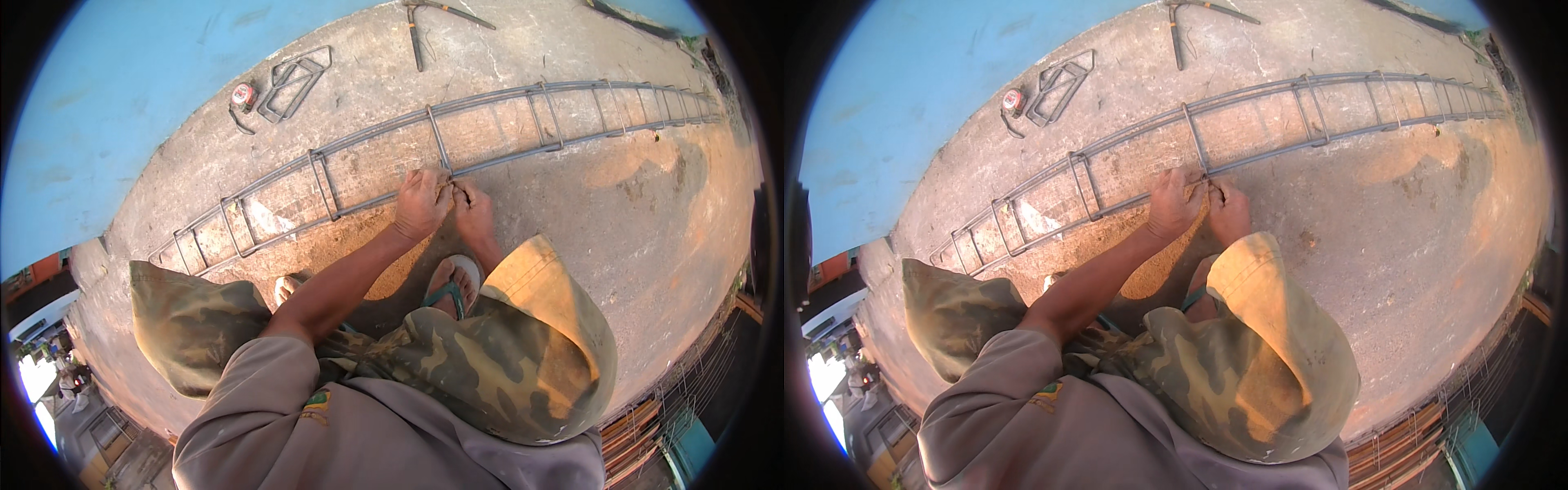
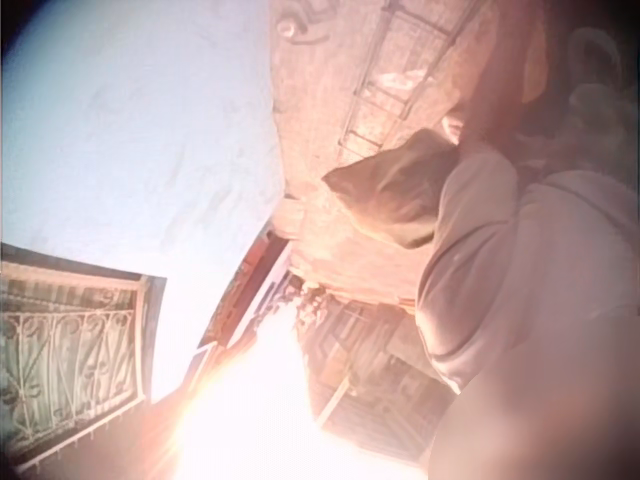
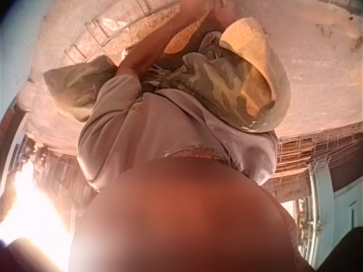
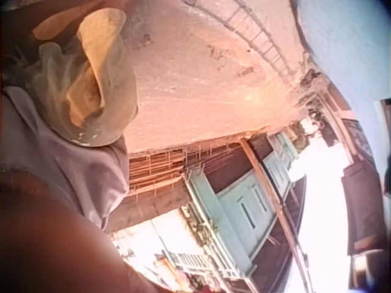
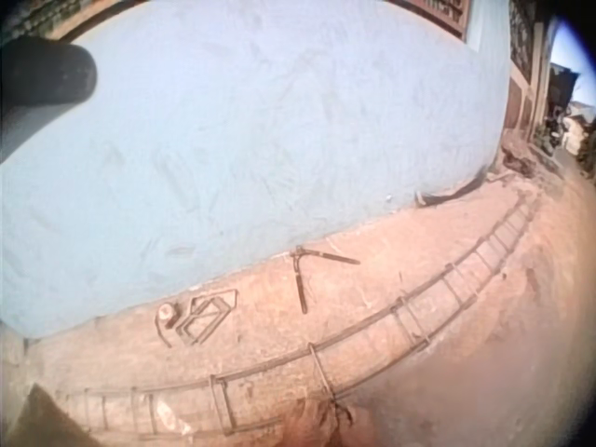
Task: The person sits on a concrete floor and uses pliers to tie wire around the intersections of a rebar ladder. They repeatedly wrap and twist wire segments to secure the rungs to the side rails.
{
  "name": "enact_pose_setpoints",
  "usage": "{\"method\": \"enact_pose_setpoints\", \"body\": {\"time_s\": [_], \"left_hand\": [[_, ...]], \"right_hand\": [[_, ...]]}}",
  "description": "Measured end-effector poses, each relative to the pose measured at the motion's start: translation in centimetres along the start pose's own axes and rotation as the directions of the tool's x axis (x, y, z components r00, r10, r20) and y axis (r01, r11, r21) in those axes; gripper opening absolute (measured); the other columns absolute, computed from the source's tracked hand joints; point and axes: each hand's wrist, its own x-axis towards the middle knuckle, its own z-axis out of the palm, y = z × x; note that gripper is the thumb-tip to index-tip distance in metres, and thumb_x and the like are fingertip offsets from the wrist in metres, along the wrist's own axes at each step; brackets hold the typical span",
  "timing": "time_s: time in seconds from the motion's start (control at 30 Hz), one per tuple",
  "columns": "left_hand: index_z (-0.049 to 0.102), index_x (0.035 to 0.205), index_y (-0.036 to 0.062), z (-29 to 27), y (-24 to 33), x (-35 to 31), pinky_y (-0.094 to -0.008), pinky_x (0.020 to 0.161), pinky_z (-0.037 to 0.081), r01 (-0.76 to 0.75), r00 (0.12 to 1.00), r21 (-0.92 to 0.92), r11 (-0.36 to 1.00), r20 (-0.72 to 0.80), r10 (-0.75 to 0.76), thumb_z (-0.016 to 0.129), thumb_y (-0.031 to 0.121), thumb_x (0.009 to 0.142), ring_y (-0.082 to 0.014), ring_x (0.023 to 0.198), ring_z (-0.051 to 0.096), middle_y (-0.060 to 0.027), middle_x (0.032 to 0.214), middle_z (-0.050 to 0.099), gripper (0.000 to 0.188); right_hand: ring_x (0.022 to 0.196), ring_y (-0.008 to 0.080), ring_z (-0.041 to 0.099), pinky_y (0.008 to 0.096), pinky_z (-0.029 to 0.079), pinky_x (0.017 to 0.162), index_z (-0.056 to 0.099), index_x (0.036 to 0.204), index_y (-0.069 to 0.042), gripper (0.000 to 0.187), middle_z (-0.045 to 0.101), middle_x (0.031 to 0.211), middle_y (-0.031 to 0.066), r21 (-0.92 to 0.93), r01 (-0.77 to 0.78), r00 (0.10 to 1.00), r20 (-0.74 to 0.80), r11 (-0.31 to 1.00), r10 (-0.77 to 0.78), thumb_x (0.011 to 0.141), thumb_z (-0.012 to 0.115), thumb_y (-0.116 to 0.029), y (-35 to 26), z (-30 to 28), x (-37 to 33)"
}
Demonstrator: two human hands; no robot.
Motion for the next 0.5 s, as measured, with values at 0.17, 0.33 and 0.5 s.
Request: {"method": "enact_pose_setpoints", "body": {"time_s": [0.17, 0.33, 0.5], "left_hand": [[0.056, 0.121, -0.0017, -0.5, -1.3, -0.8, -0.0382, 0.081, 0.048, -0.185, 0.98, 0.019, 0.982, 0.074, 0.183, 0.067, 0.003, 0.081, -0.0292, 0.083, 0.066, -0.014, 0.089, 0.071, 0.042], [0.059, 0.12, -0.0031, -1.1, -2.8, 3.5, -0.0307, 0.074, 0.053, 0.561, 0.818, -0.44, 0.701, 0.424, -0.388, 0.064, 0.002, 0.082, -0.0179, 0.08, 0.068, -0.0134, 0.089, 0.073, 0.038], [0.069, 0.1, -0.0036, -2.2, -4.5, 5.1, -0.0302, 0.068, 0.055, 0.64, 0.736, -0.405, 0.653, 0.567, -0.369, 0.066, 0.003, 0.08, -0.0166, 0.077, 0.07, -0.0135, 0.086, 0.073, 0.021]], "right_hand": [[0.073, 0.0216, 0.063, 0.0333, 0.049, 0.068, 0.068, 0.101, 0.001, 0.019, 0.065, 0.074, 0.0139, 0.165, -0.16, 0.987, 0.016, 0.973, 0.159, 0.09, 0.059, -0.012, 0.0, -0.2, -0.8], [0.056, 0.0027, 0.038, 0.0212, 0.03, 0.05, 0.067, 0.098, -0.001, 0.016, 0.047, 0.065, -0.006, 0.351, -0.323, 0.945, 0.065, 0.879, 0.321, 0.093, 0.056, -0.011, 0.9, -0.2, -1.5], [0.048, 0.001, 0.028, 0.0204, 0.021, 0.043, 0.066, 0.099, -0.003, 0.015, 0.037, 0.06, -0.009, 0.596, -0.528, 0.824, 0.187, 0.605, 0.535, 0.094, 0.055, -0.012, -4.8, -1.3, -1.2]]}}
